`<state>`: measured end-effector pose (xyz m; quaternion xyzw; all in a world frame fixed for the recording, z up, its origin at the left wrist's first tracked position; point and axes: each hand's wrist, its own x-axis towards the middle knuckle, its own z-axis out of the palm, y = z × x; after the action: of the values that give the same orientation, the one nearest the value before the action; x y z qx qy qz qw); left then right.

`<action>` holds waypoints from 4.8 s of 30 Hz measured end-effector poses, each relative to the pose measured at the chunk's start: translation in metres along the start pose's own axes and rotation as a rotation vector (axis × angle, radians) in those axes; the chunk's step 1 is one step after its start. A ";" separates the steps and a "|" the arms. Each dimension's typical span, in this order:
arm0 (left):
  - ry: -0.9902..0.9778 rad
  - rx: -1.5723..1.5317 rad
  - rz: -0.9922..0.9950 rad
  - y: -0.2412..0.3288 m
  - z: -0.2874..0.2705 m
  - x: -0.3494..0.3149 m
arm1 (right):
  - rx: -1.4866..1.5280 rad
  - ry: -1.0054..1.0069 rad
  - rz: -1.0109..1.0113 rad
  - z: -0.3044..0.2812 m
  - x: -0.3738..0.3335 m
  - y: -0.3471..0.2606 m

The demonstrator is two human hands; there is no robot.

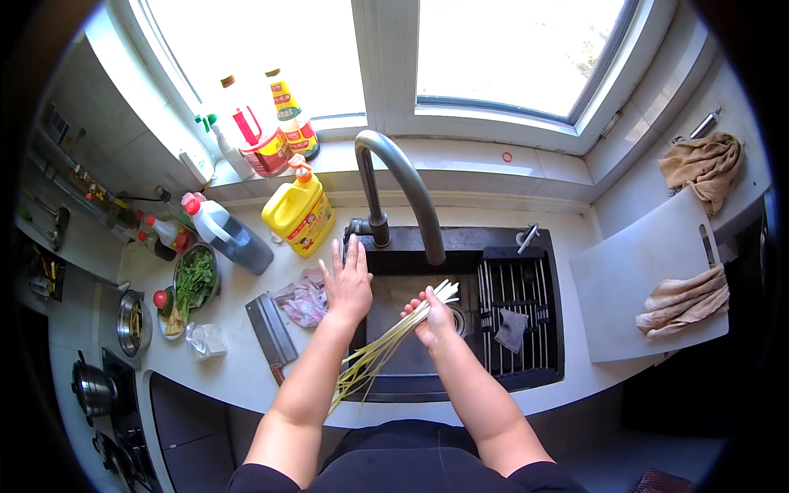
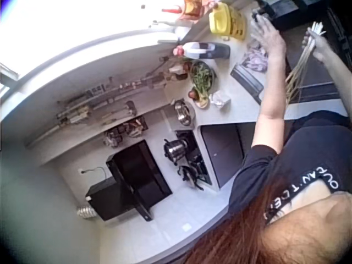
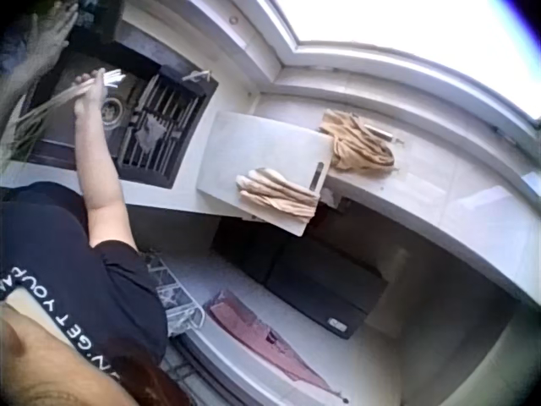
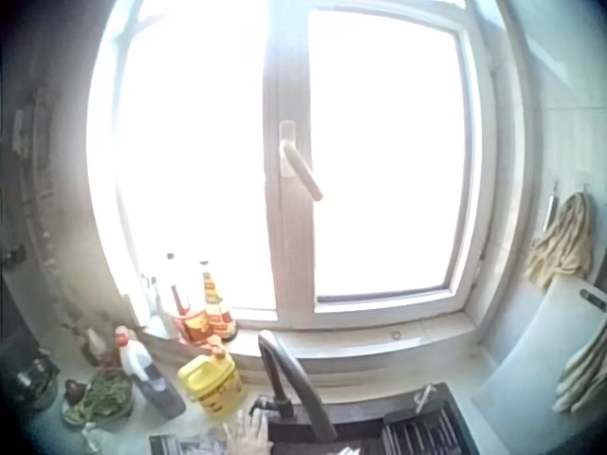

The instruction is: The person washes a tomato under a running faucet, cleans several scallions by stripping off the outer skins, and picks individual leaves from a bunch of greens, placing the waste into a bin.

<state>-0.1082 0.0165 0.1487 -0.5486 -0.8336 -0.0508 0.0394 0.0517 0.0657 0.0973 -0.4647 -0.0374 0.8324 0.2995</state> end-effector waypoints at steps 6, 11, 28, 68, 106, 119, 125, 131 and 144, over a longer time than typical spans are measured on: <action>-0.237 0.331 -0.055 -0.025 0.023 0.030 | -0.034 -0.020 0.034 0.018 0.013 -0.017; -0.261 0.308 -0.090 -0.023 0.020 0.036 | -0.045 -0.033 0.024 0.028 0.008 -0.022; -0.298 0.281 -0.137 -0.033 0.018 0.041 | -0.063 -0.089 0.027 0.031 0.009 -0.022; -0.874 -0.945 -0.288 0.050 -0.020 -0.045 | -0.177 -0.116 -0.016 -0.002 0.037 -0.020; -0.869 -1.528 -0.566 0.034 0.004 -0.046 | -0.086 -0.456 -0.101 0.002 0.011 -0.034; -0.908 -1.382 -0.527 0.041 -0.002 -0.043 | -0.110 -0.314 -0.144 0.004 0.013 -0.030; -0.933 -1.318 -0.466 0.042 0.002 -0.048 | -0.162 -0.142 -0.129 0.005 0.013 -0.031; -0.564 -1.329 -0.428 0.063 0.014 -0.040 | -0.208 -0.299 -0.140 0.015 0.005 -0.030; -0.487 -1.560 -0.324 0.058 0.032 -0.027 | -0.282 -0.631 -0.281 0.014 -0.005 -0.054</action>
<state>-0.0452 0.0190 0.1160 -0.2873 -0.6131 -0.4988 -0.5411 0.0676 0.1101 0.1278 -0.2122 -0.3058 0.8721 0.3177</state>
